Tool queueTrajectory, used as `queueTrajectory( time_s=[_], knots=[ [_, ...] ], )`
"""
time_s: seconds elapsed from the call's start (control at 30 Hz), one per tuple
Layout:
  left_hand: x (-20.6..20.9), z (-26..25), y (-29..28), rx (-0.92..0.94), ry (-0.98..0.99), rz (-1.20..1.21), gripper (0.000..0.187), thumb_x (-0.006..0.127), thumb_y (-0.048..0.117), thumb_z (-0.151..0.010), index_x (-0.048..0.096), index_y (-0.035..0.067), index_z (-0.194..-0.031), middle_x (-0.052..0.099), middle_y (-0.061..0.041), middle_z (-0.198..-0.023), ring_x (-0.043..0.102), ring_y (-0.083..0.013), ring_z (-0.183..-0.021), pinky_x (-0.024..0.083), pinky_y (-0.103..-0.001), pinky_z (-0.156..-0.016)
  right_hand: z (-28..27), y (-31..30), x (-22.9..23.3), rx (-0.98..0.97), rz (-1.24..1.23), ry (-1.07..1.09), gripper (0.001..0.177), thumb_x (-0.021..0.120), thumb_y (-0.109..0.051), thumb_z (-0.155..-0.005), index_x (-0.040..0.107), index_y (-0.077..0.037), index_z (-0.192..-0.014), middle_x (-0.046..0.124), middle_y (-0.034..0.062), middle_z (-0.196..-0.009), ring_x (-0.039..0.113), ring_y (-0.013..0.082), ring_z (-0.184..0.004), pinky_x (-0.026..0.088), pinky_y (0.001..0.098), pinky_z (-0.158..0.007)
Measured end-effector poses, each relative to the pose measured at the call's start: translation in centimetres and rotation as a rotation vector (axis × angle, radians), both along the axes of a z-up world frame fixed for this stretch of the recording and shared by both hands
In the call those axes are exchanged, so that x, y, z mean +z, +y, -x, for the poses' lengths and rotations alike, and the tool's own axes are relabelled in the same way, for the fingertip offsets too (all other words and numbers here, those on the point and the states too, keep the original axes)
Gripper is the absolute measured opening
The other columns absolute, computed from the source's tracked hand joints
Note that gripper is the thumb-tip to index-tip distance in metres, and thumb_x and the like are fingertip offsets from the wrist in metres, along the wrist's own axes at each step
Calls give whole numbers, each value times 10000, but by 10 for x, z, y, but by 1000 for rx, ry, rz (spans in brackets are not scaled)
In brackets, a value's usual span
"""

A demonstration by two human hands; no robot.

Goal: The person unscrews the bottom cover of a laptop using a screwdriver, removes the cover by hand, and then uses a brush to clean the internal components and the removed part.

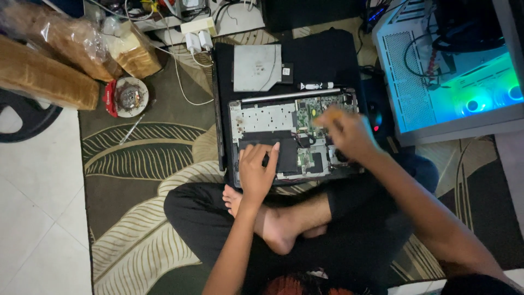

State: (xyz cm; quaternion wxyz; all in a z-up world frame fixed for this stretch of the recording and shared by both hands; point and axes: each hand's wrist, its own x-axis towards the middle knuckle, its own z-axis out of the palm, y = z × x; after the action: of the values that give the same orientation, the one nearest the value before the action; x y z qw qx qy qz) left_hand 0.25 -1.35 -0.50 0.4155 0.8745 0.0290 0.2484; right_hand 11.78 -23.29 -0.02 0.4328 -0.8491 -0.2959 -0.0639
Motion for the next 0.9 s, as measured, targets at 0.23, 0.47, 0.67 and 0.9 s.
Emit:
queueTrajectory(
  time_s=[0.23,0.47,0.67,0.9],
  knots=[
    [3,0,2,-5,25,-10,283,670,185,-1015,660,106,-744,587,-45,-590,567,-202,-637,413,-301,-667,-12,22,-11,105,10,7,186,656,-142,-1048,653,-73,-876,605,119,-543,614,338,-467,521,404,-523],
    [5,0,2,-2,32,-17,277,683,189,-1008,667,100,-746,589,-46,-586,572,-201,-633,420,-299,-664,-6,24,-3,81,51,108,194,651,-239,-1053,692,-136,-893,657,42,-568,624,250,-480,521,343,-579],
    [5,0,2,-8,12,-22,289,683,195,-1010,647,109,-736,560,-37,-577,559,-196,-623,415,-294,-660,-28,39,32,-107,-85,344,146,670,-252,-1056,699,-118,-1006,673,68,-663,635,187,-559,492,302,-586],
    [-6,2,2,-26,38,-80,346,544,294,-1062,631,101,-789,551,0,-677,458,-201,-672,352,-351,-685,-129,31,1,-375,-326,438,284,421,-385,-1106,524,-140,-1204,709,22,-1065,671,86,-788,486,163,-597]
  ],
)
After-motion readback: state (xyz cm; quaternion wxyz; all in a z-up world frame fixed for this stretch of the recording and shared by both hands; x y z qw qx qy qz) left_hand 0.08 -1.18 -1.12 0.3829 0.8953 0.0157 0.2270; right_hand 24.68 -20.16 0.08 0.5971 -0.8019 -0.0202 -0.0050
